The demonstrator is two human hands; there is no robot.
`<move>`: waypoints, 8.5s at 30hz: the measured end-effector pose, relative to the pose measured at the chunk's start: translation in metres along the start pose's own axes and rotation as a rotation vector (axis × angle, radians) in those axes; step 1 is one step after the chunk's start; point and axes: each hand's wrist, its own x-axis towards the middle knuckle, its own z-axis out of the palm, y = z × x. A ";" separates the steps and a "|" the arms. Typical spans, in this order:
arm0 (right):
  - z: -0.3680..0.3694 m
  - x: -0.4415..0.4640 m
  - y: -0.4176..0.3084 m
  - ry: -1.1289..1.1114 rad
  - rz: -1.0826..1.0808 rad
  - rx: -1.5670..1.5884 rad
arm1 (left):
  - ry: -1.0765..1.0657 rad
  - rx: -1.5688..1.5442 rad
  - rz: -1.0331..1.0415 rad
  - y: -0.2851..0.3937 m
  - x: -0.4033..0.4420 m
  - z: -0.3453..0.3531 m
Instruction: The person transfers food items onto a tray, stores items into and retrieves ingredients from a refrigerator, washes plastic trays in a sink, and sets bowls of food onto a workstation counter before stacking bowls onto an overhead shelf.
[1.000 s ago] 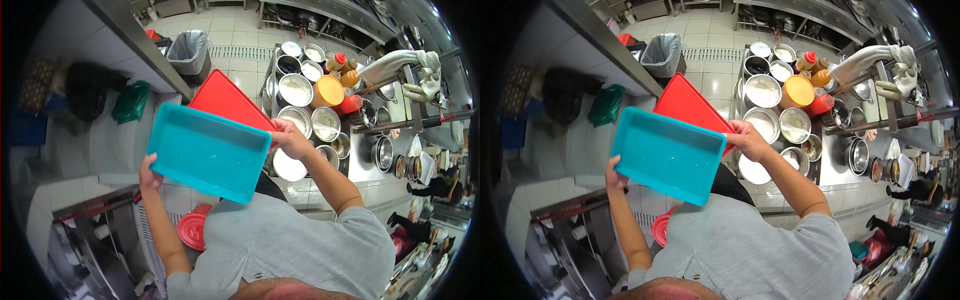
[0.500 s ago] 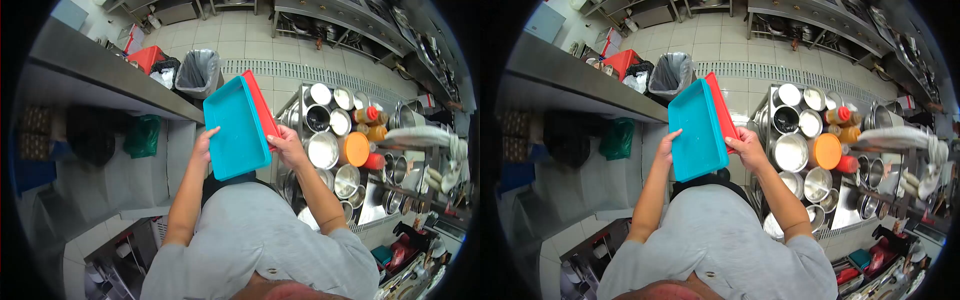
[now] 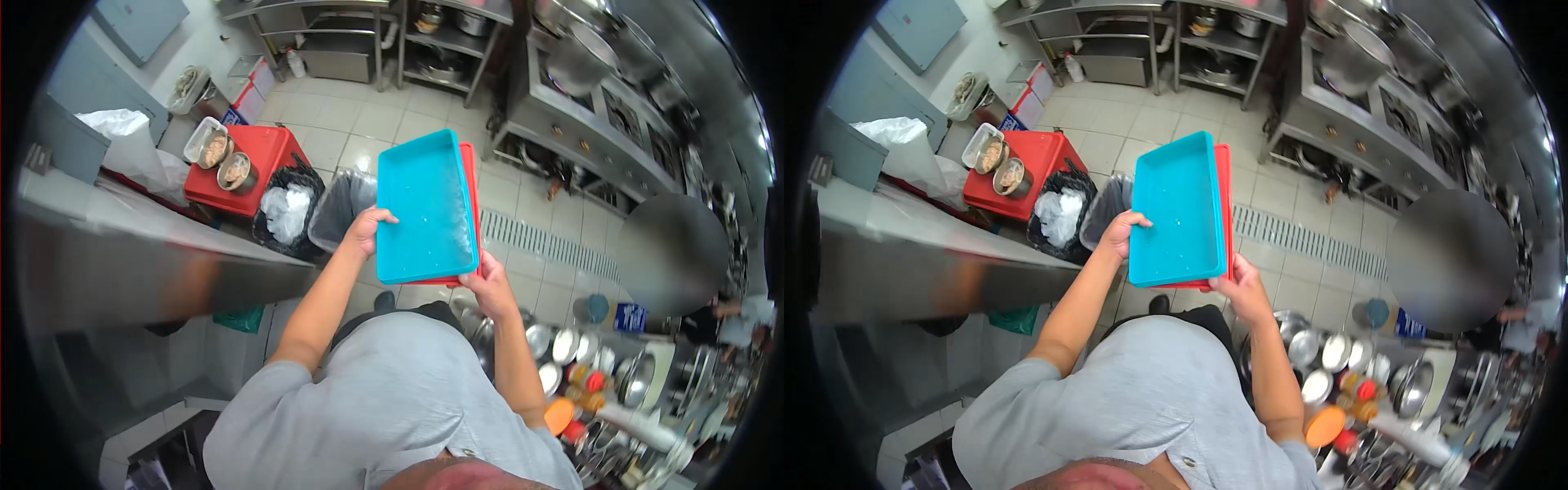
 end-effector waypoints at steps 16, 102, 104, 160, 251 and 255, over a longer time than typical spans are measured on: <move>-0.211 0.415 -0.129 0.023 0.206 -0.113 | 0.340 -0.153 0.326 0.203 0.232 -0.030; 0.467 1.876 -0.217 -0.026 0.309 -0.476 | 0.235 0.272 0.066 1.429 0.887 -0.605; 0.489 1.887 -0.234 0.139 0.129 -0.529 | 0.479 0.780 0.249 1.411 0.901 -0.622; 0.518 1.937 -0.133 0.161 -0.451 -1.123 | 0.647 0.819 0.278 1.433 0.815 -0.603; 0.547 1.847 -0.230 0.252 -0.533 -0.652 | 0.736 1.711 0.096 1.488 0.811 -0.594; 0.620 1.894 -0.300 -0.218 -0.466 -0.425 | 0.724 1.536 0.063 1.465 0.832 -0.619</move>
